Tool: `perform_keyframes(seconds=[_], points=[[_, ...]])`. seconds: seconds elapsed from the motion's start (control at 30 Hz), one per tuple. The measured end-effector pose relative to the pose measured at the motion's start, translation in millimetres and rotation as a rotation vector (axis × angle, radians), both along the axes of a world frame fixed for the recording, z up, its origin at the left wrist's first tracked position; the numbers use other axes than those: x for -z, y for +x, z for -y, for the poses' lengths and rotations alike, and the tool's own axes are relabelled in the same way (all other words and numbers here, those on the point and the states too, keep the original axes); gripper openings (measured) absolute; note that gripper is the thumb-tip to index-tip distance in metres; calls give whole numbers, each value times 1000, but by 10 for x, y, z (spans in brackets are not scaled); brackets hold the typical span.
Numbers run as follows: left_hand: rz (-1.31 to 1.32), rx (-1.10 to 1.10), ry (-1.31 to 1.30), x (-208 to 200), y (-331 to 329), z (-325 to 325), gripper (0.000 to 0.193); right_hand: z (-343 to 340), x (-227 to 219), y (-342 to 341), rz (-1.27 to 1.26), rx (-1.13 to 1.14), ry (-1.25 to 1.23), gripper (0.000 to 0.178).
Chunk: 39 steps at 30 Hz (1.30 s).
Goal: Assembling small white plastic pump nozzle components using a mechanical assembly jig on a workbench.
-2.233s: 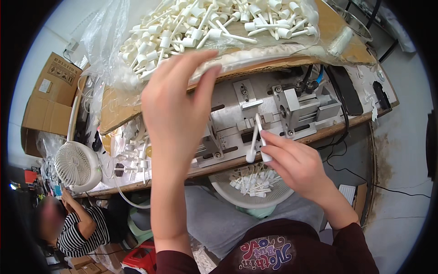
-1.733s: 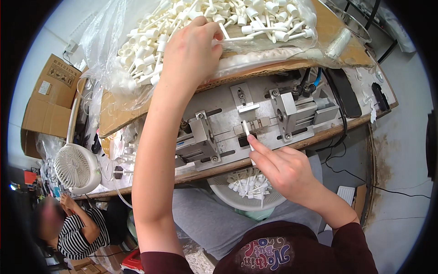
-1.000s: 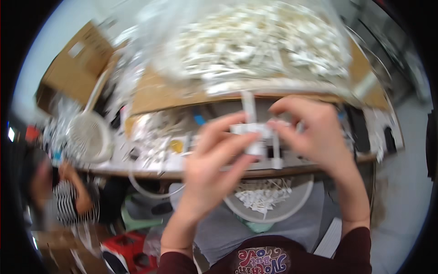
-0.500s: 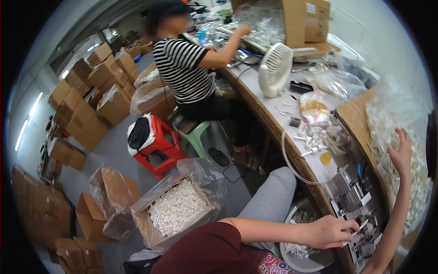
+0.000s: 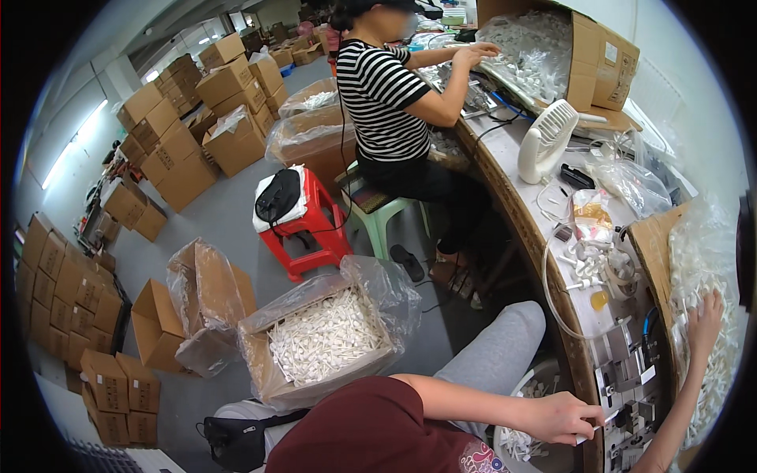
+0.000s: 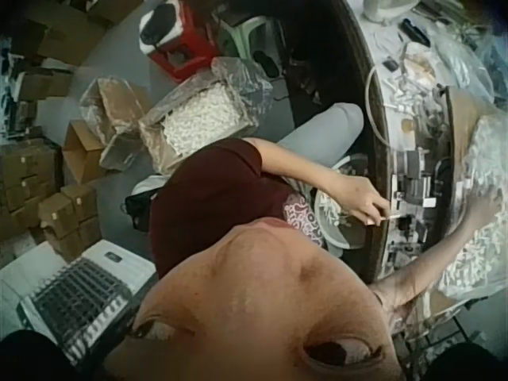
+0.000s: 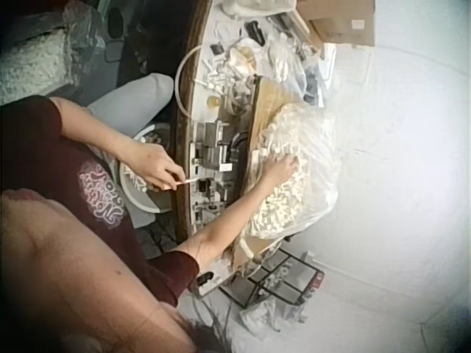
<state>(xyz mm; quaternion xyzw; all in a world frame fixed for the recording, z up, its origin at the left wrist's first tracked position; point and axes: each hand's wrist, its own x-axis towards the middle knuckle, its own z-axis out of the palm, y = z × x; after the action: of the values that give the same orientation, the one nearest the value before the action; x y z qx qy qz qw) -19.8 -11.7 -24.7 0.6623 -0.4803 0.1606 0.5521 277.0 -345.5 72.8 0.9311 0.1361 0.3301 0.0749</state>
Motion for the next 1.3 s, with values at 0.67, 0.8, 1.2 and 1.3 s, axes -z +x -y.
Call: perform_keyframes(seconds=[0.67,0.8,1.2,1.3], points=[[-63,52,129,330,-166,118,26,440,131,-779,-78,-71,271,30],[-67,71,103,350,-210,126,27,638,199,-741,-33,-96,260,30],[-35,75,83,155,-20,193,27,1032,234,-1177,15,-23,450,29],[-22,-24,81,40,105,235,26,650,261,-1243,27,-88,576,32]])
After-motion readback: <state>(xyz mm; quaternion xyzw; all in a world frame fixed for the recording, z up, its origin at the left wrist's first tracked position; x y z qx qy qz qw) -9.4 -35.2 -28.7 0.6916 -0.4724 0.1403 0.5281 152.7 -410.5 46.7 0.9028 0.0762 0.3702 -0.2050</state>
